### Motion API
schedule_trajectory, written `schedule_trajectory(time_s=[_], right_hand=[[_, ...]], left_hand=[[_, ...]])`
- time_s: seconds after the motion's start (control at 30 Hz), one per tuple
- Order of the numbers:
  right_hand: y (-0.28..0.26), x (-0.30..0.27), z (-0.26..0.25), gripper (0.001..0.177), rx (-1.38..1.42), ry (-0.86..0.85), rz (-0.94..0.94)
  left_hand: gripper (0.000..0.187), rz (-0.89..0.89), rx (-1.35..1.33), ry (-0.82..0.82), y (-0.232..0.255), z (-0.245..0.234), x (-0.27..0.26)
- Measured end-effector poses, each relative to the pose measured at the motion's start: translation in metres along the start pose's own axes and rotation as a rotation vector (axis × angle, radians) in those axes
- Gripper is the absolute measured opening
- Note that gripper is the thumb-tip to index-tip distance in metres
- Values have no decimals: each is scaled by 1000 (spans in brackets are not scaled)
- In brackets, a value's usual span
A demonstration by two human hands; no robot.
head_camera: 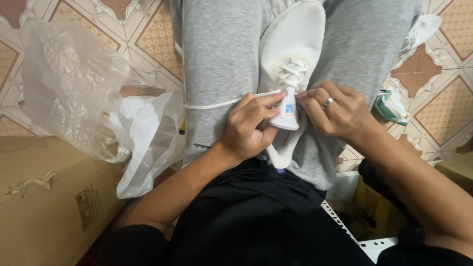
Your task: Lacing a white sneaker while sitting on a tiled floor.
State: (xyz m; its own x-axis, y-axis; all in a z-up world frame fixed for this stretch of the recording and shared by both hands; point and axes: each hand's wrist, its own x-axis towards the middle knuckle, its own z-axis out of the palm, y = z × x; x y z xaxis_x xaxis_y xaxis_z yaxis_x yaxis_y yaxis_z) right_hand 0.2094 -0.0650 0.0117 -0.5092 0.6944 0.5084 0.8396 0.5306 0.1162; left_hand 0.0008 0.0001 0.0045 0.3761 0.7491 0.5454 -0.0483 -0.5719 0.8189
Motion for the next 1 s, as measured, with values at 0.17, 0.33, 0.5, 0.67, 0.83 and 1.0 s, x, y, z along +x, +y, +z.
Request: schedule_trajectory(time_s=[0.17,0.33,0.5,0.67,0.83,1.0], right_hand=[[-6,-7,9,29,61,91,112],[-9,13,-3,27,84,89,117],[-8,28,-22,21,120,2,138],[-6,11,-21,5,327,-14,375],[-9,-3,-18,4,308,27,367],[-11,18,-21,10,269,61,277]], left_hand=[[15,11,-24,-9,-2,1,1],[15,24,-34,-10,-4,1,0],[15,33,-39,6,-3,1,1],[14,5,-54,26,-2,1,2],[14,4,-64,53,-2,2,2],[13,-2,-63,47,-3,2,1]])
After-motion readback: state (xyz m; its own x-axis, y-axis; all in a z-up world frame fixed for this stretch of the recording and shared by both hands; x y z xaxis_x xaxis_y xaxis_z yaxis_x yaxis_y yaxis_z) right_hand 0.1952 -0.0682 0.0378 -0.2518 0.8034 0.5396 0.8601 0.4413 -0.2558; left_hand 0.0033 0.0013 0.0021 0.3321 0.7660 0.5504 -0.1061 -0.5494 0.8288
